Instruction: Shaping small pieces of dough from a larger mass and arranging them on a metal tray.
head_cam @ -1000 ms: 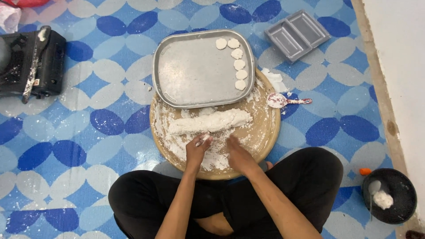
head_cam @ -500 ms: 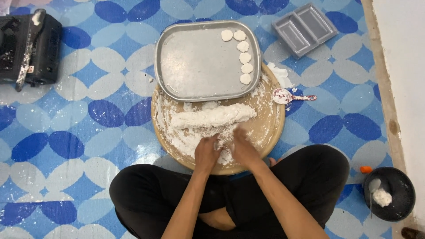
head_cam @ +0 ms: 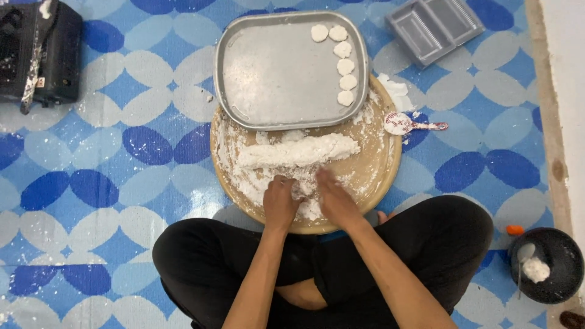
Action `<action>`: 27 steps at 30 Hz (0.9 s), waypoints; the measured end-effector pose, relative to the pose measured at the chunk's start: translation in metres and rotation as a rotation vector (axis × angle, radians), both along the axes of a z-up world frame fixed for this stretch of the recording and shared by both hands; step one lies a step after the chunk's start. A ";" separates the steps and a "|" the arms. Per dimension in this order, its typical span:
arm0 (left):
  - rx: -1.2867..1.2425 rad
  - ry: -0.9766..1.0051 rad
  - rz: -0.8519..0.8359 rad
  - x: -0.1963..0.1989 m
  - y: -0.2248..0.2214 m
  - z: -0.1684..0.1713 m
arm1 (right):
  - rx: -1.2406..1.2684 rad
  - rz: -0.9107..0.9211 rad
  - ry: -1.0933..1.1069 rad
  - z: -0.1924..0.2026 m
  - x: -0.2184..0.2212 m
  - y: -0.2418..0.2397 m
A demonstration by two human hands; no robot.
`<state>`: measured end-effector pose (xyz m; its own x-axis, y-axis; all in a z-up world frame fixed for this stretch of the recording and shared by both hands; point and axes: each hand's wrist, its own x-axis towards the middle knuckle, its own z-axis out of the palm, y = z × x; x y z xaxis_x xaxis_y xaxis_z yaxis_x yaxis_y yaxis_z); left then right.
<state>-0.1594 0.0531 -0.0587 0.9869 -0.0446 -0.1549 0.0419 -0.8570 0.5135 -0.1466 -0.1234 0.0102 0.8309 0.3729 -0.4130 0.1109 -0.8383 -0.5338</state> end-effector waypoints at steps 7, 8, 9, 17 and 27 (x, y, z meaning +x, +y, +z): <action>-0.024 0.194 -0.081 -0.003 -0.010 0.050 | -0.058 0.140 0.040 0.004 0.000 0.013; -0.031 0.223 -0.136 -0.004 -0.007 0.045 | -0.019 0.179 -0.025 0.001 -0.002 0.012; -0.038 0.252 -0.191 -0.006 -0.004 0.041 | 0.021 0.218 -0.091 -0.003 -0.003 0.011; -0.049 0.422 -0.250 -0.007 0.017 0.042 | 0.027 0.237 -0.124 -0.029 0.002 0.010; 0.322 0.471 -0.432 -0.009 0.018 0.035 | -0.153 0.347 -0.162 -0.024 -0.001 0.000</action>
<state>-0.1680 0.0711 -0.0232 0.7166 -0.2967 -0.6312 -0.1804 -0.9531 0.2431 -0.1471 -0.1231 -0.0136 0.7257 0.5866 -0.3595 0.4733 -0.8049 -0.3580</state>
